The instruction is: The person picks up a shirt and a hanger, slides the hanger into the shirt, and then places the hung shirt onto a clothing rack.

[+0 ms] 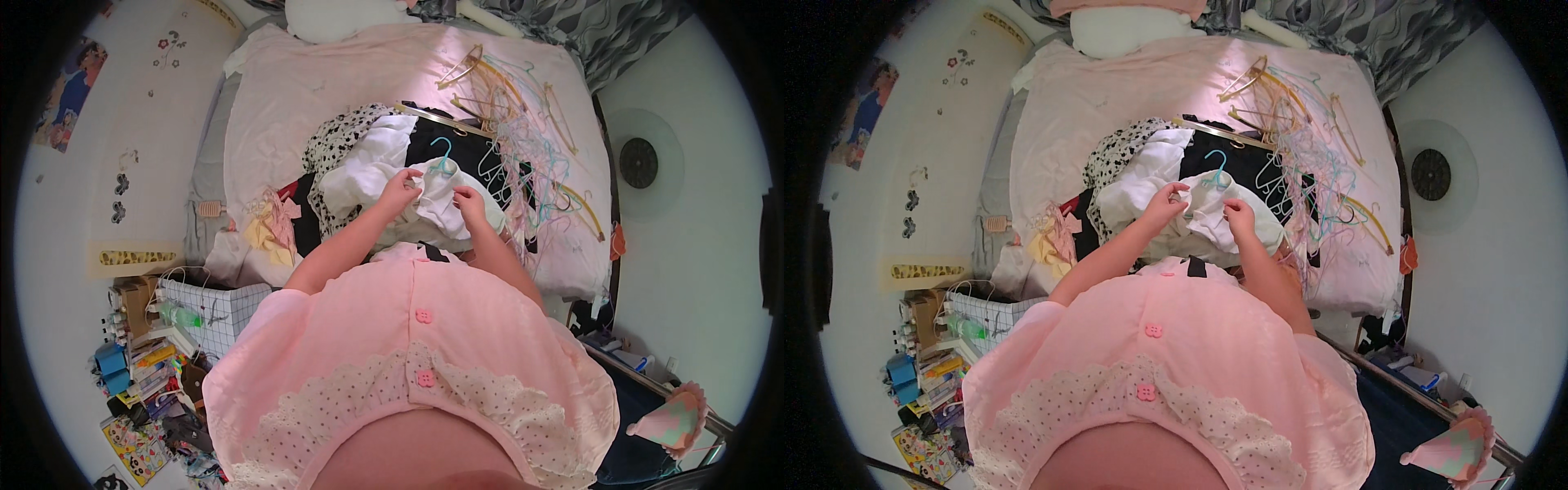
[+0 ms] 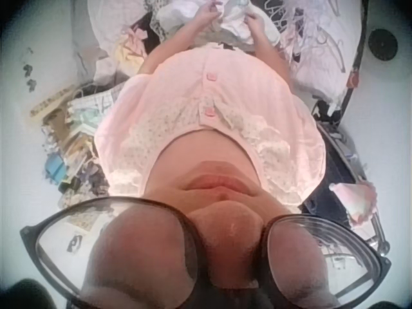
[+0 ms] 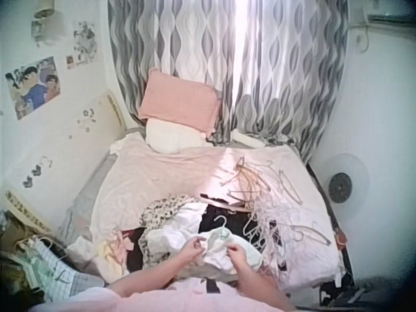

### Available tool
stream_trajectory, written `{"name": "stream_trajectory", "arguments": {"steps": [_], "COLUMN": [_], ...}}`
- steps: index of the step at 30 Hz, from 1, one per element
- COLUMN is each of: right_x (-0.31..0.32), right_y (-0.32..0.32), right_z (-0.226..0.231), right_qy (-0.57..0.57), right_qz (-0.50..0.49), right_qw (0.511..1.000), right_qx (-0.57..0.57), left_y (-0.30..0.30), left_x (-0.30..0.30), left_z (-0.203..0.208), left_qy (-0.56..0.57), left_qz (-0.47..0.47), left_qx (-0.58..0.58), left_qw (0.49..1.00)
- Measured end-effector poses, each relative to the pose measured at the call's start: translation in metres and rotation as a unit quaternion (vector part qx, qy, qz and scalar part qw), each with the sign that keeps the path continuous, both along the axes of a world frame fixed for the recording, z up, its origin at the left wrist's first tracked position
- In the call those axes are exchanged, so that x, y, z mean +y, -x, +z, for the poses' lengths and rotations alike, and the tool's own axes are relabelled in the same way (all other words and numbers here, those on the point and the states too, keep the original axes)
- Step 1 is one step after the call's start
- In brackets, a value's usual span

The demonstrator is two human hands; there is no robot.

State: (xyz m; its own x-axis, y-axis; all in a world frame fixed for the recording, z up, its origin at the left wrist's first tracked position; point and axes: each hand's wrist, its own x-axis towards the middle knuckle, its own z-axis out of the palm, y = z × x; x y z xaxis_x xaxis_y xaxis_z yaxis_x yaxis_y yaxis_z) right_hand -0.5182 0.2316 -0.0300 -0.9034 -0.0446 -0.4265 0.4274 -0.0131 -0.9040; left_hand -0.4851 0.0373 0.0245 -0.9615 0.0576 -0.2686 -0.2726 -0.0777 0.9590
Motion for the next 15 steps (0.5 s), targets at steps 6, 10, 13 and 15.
{"name": "stream_trajectory", "arguments": {"steps": [6,10,13,15], "right_x": [0.017,-0.005,-0.011,-0.009], "right_y": [0.001,-0.012,-0.007,-0.008], "right_z": [-0.056,-0.061,-0.061,-0.064], "right_qy": [-0.300,-0.377,-0.396,-0.413], "right_qz": [0.307,0.414,0.465,0.486], "right_qw": [0.886,0.802,0.780,0.762], "right_qx": [0.175,0.211,0.134,0.110], "left_y": [0.000,-0.007,-0.008,-0.008], "left_x": [0.002,-0.002,-0.004,-0.003], "left_z": [-0.014,-0.016,-0.017,-0.015], "left_qy": [0.018,0.016,0.028,0.032], "left_qz": [-0.011,0.007,-0.011,-0.019], "left_qx": [-0.007,-0.016,-0.014,-0.024], "left_qw": [1.000,1.000,0.999,0.999]}}
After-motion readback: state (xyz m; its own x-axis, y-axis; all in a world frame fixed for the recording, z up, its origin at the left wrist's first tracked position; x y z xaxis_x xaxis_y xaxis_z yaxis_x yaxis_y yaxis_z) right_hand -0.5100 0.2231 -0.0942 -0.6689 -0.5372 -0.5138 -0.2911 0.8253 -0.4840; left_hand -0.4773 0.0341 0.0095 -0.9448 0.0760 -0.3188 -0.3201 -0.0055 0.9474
